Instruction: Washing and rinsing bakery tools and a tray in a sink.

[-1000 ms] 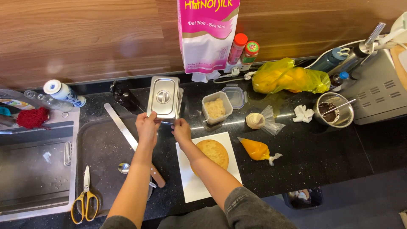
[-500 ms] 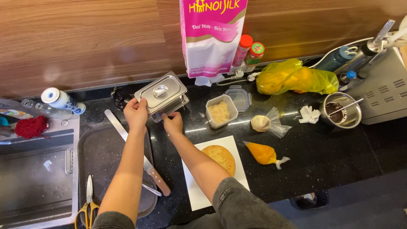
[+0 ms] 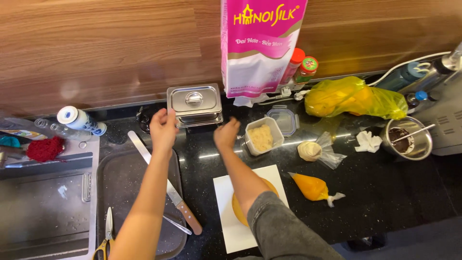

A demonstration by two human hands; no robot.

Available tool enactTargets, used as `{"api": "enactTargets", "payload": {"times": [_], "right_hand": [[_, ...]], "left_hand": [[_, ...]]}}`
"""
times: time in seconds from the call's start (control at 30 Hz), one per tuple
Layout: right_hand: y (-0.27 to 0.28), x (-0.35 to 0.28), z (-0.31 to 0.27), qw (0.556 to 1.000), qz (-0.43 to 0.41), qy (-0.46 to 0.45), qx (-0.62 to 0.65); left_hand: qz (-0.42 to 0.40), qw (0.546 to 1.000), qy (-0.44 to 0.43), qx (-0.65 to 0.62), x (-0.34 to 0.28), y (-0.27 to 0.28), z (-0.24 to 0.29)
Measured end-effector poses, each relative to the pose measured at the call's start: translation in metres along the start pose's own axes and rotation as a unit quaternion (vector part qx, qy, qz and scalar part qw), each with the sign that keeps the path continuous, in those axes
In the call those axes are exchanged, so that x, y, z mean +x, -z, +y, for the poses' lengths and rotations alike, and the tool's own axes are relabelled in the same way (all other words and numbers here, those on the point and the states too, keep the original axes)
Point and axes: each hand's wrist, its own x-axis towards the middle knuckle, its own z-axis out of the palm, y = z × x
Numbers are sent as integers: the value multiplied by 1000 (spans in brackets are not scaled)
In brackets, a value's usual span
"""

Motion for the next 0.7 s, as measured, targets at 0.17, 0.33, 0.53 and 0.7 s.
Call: {"api": "enactTargets", "payload": {"times": [0.17,0.33,0.53,0.7], "right_hand": [[32,31,-11,990,-42,37,-128],[17,47,6,975,-79,59,-199],[44,8,-10,927,-216,105,-287],[145,-68,-50,958,-229,169,34]], "left_hand": [[-39,998,41,-30,-68,14,-11],[-35,994,104,-24,-124,37,-60],[-67,985,158,-31,-181,63,-89],[-9,981,189,-36,-199,88,-116]]}}
